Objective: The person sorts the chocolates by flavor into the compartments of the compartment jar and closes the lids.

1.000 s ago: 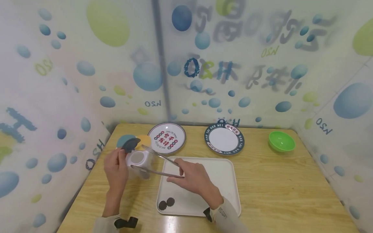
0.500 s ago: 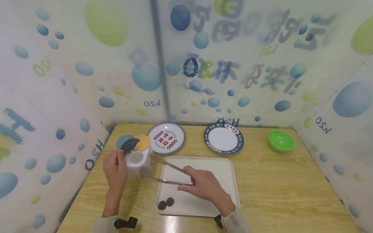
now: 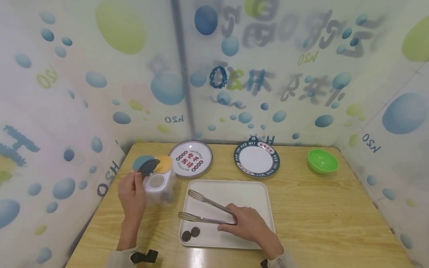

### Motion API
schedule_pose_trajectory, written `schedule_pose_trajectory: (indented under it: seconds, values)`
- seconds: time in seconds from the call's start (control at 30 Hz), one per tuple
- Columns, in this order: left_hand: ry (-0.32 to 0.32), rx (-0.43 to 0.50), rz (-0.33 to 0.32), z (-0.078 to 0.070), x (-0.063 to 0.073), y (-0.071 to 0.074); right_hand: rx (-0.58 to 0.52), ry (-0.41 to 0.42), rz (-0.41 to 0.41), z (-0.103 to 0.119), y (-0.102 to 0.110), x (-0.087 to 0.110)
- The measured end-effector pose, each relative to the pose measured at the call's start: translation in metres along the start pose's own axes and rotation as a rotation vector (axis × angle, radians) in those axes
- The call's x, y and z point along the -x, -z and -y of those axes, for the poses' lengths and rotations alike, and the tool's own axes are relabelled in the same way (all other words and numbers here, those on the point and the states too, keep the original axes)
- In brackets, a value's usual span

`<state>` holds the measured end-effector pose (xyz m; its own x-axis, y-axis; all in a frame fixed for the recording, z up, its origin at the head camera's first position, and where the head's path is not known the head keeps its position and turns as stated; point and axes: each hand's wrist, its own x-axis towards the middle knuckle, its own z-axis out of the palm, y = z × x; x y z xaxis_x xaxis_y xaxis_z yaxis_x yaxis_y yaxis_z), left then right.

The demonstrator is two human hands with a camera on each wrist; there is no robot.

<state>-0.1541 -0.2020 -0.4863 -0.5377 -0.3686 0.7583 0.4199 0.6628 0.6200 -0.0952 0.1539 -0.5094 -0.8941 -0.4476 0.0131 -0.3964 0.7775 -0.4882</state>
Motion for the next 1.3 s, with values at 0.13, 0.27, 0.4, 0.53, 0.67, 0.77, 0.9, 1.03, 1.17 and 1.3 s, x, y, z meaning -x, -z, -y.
schedule_pose_trajectory:
  seconds: [0.13,0.27,0.4,0.53,0.67,0.77,0.9,1.03,1.17,1.3]
  values:
    - [0.0,-0.005,-0.005,0.0,-0.002,0.001,0.011,0.011,0.005,-0.006,-0.005,0.009]
    - [0.013,-0.016,0.0,-0.001,-0.002,0.001,0.009,0.024,0.033,-0.011,-0.008,0.016]
    - [0.012,-0.018,-0.002,0.0,-0.001,0.002,0.004,0.016,0.056,-0.014,-0.009,0.021]
    - [0.013,-0.018,-0.007,0.0,0.0,0.002,0.002,0.007,0.073,-0.015,-0.007,0.024]
    - [0.021,-0.025,-0.006,0.0,0.0,0.002,0.009,0.003,0.105,-0.015,-0.005,0.026]
    - [0.022,-0.026,-0.004,-0.001,-0.001,0.002,0.018,0.024,0.121,-0.016,-0.004,0.027]
    - [0.018,-0.015,-0.009,-0.002,0.0,0.001,0.008,0.06,0.122,-0.017,-0.004,0.029]
    - [0.01,-0.008,-0.017,-0.001,0.0,0.0,0.007,0.082,0.101,-0.018,-0.005,0.03]
    - [0.009,-0.009,-0.011,-0.001,0.001,0.001,0.03,0.116,0.076,-0.019,-0.005,0.031]
    - [0.008,-0.01,-0.008,-0.002,0.0,0.001,0.03,0.115,0.082,-0.018,-0.005,0.031]
